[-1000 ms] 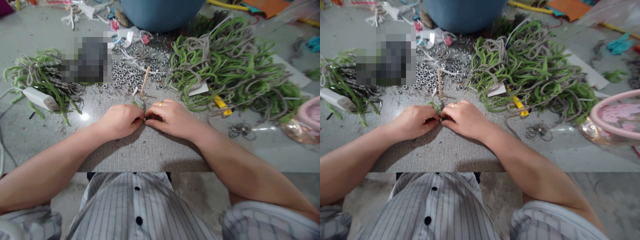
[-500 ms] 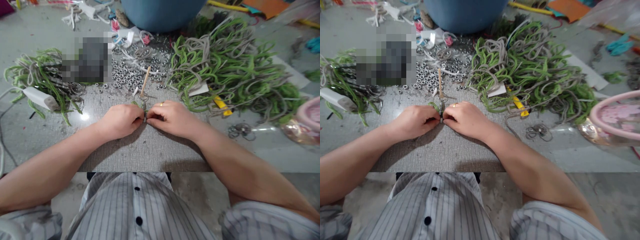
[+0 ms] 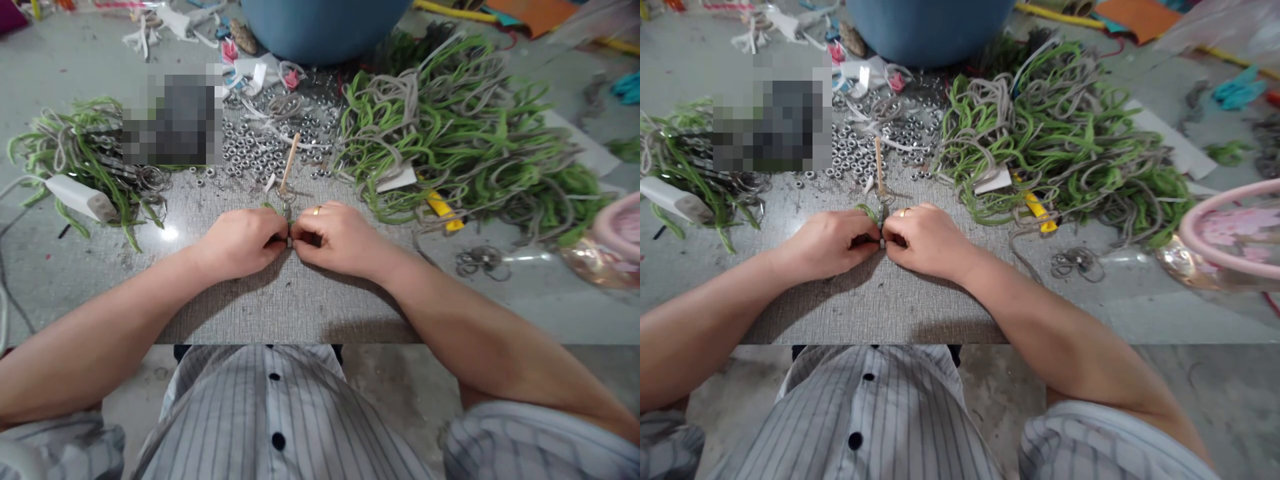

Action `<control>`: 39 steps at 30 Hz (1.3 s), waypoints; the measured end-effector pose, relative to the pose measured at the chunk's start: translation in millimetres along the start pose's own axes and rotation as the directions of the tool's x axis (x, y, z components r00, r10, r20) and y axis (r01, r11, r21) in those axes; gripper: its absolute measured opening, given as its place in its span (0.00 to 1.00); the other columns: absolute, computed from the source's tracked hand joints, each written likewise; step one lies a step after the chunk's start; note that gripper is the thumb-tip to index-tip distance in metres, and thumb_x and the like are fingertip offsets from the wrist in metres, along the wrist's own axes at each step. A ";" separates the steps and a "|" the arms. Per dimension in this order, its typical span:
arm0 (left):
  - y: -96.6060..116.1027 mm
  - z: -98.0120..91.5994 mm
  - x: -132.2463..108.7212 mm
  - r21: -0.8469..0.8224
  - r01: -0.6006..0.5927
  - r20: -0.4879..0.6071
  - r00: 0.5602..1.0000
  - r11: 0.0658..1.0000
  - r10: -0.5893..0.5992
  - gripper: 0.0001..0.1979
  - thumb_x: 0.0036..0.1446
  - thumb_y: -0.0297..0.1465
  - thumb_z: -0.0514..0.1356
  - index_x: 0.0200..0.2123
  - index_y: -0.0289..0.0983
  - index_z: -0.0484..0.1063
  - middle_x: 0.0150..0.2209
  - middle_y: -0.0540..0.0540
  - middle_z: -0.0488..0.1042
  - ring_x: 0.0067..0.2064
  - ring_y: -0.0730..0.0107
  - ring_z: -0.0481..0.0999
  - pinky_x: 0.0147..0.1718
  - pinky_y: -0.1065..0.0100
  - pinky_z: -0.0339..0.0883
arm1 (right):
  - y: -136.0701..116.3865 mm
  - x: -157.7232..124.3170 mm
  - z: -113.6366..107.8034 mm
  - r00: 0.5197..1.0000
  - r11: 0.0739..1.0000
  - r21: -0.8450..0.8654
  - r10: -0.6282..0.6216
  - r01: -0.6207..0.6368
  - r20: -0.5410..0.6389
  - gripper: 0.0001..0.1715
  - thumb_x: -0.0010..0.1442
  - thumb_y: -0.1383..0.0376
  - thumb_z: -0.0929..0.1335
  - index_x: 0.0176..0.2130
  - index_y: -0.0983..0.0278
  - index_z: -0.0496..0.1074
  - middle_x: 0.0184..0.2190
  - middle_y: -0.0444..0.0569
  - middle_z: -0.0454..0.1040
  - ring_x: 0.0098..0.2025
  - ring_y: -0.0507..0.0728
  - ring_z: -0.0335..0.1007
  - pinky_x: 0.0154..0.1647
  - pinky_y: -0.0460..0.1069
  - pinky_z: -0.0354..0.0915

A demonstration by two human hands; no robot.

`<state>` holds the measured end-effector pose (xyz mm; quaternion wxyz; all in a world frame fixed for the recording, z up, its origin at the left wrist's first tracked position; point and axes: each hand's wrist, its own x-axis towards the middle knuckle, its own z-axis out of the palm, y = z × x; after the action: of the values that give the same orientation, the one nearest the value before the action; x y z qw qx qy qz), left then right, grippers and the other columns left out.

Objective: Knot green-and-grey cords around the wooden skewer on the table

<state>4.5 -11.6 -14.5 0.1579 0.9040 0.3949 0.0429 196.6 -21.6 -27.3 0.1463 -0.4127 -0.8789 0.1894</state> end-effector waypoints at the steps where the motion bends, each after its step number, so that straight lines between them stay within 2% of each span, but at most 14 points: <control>1: 0.1 -0.4 -0.7 -0.004 -0.005 -0.012 1.000 1.000 0.005 0.09 0.55 0.29 0.56 0.36 0.35 0.75 0.33 0.47 0.75 0.33 0.67 0.75 0.30 0.69 0.64 | -0.3 0.1 -0.4 1.000 1.000 0.004 0.003 -0.003 0.003 0.05 0.53 0.68 0.63 0.26 0.62 0.66 0.23 0.44 0.68 0.28 0.53 0.60 0.35 0.50 0.52; 8: 1.3 0.1 -2.9 -0.042 -0.011 -0.043 0.999 0.999 0.009 0.09 0.56 0.31 0.57 0.37 0.35 0.74 0.38 0.45 0.74 0.34 0.68 0.76 0.32 0.69 0.68 | -0.9 0.0 -2.2 1.000 1.000 0.022 0.015 -0.015 0.014 0.05 0.54 0.67 0.63 0.27 0.62 0.67 0.25 0.45 0.69 0.30 0.54 0.63 0.37 0.50 0.54; 17: 0.0 1.6 -2.8 -0.047 -0.009 -0.045 0.999 0.999 0.007 0.09 0.56 0.30 0.58 0.38 0.36 0.76 0.40 0.44 0.73 0.35 0.67 0.77 0.34 0.68 0.69 | 1.5 -1.3 -9.0 1.000 1.000 0.020 -0.011 0.011 0.004 0.06 0.53 0.68 0.63 0.26 0.63 0.67 0.24 0.44 0.67 0.27 0.52 0.61 0.35 0.49 0.54; 25: -2.2 0.6 -3.4 -0.103 -0.032 -0.036 0.999 0.994 0.028 0.09 0.56 0.31 0.58 0.39 0.36 0.75 0.41 0.43 0.72 0.36 0.66 0.76 0.35 0.67 0.69 | 7.0 -1.8 -17.7 0.996 1.000 0.000 0.022 -0.022 0.086 0.03 0.54 0.67 0.66 0.30 0.64 0.70 0.27 0.45 0.69 0.30 0.53 0.62 0.36 0.49 0.55; 29: -4.0 -5.3 -5.1 -0.216 -0.127 -0.120 0.987 0.968 0.103 0.13 0.53 0.26 0.55 0.42 0.34 0.70 0.45 0.41 0.69 0.38 0.69 0.73 0.37 0.68 0.69 | 3.4 -2.1 -22.0 0.994 0.999 0.014 0.027 -0.028 0.104 0.04 0.53 0.66 0.67 0.32 0.63 0.70 0.27 0.45 0.70 0.30 0.53 0.63 0.36 0.49 0.56; 32: -4.8 -12.1 -5.7 -0.214 -0.113 -0.192 0.979 0.970 0.071 0.15 0.48 0.23 0.54 0.42 0.35 0.67 0.45 0.41 0.69 0.35 0.72 0.70 0.35 0.70 0.67 | 1.4 -2.1 -23.0 0.992 1.000 0.026 0.010 -0.013 0.127 0.04 0.54 0.64 0.67 0.31 0.63 0.69 0.26 0.44 0.71 0.29 0.53 0.63 0.34 0.48 0.56; 34: -5.4 -17.4 -5.8 -0.156 -0.079 -0.167 0.985 0.985 0.053 0.12 0.48 0.25 0.54 0.39 0.35 0.68 0.42 0.42 0.70 0.32 0.72 0.69 0.32 0.69 0.66 | 0.6 -1.8 -21.8 0.992 1.000 0.007 0.006 -0.007 0.129 0.07 0.55 0.61 0.68 0.31 0.63 0.69 0.25 0.44 0.70 0.29 0.53 0.62 0.34 0.48 0.55; 37: -6.3 -26.4 -6.9 -0.028 -0.018 -0.040 0.999 0.999 0.017 0.06 0.51 0.28 0.55 0.33 0.35 0.70 0.36 0.45 0.71 0.29 0.72 0.67 0.29 0.69 0.62 | -0.7 -1.0 -17.6 0.993 0.999 -0.042 0.007 -0.002 0.116 0.09 0.55 0.60 0.69 0.30 0.63 0.69 0.24 0.44 0.69 0.28 0.53 0.61 0.34 0.49 0.54; 39: -6.6 -31.9 -8.7 0.062 0.018 0.044 0.999 0.998 -0.021 0.06 0.52 0.29 0.55 0.31 0.35 0.71 0.34 0.46 0.71 0.28 0.73 0.66 0.28 0.71 0.58 | -1.6 -0.5 -14.5 0.994 0.997 -0.075 -0.003 0.012 0.108 0.07 0.56 0.62 0.68 0.30 0.63 0.70 0.25 0.45 0.70 0.28 0.53 0.62 0.35 0.49 0.54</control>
<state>-12.5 -5.7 14.0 0.1389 0.9053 0.4014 0.0090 201.8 -19.8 -13.8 0.0837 -0.4038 -0.8935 0.1777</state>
